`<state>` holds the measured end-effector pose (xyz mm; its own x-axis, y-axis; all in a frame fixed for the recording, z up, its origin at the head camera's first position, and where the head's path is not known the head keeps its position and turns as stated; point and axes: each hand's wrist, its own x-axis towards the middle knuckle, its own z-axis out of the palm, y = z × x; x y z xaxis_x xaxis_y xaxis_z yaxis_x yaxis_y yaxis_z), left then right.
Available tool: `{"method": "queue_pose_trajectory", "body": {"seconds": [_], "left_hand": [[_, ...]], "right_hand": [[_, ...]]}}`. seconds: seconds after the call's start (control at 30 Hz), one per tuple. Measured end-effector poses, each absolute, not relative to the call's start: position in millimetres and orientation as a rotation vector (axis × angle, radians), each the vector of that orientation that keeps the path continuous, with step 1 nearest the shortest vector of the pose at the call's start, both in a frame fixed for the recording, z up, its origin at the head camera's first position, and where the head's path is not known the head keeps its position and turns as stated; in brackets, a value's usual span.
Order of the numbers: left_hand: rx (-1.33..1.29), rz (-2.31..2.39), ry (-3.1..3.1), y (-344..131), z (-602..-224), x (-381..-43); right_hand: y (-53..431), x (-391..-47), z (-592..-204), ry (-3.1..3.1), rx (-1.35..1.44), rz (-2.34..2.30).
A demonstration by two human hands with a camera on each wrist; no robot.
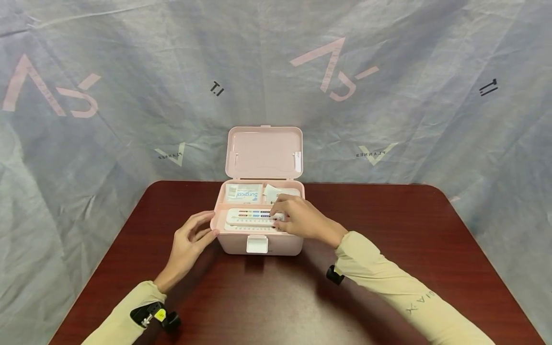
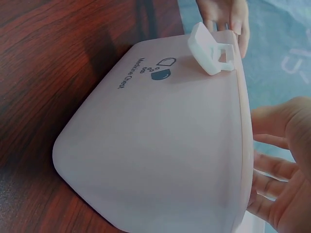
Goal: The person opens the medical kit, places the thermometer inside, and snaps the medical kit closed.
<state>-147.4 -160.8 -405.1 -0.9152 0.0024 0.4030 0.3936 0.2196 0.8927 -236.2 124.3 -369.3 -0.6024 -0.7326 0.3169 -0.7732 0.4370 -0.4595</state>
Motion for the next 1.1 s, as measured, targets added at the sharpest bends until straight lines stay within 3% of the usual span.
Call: {"method": "queue_pose_trajectory", "body": {"seconds": [1.1], "left_hand": [[-0.282,-1.691,-2.198,-154,-382,-188]], "right_hand": [[146,-255,-355,-2.492,1.14,1.028]]}}
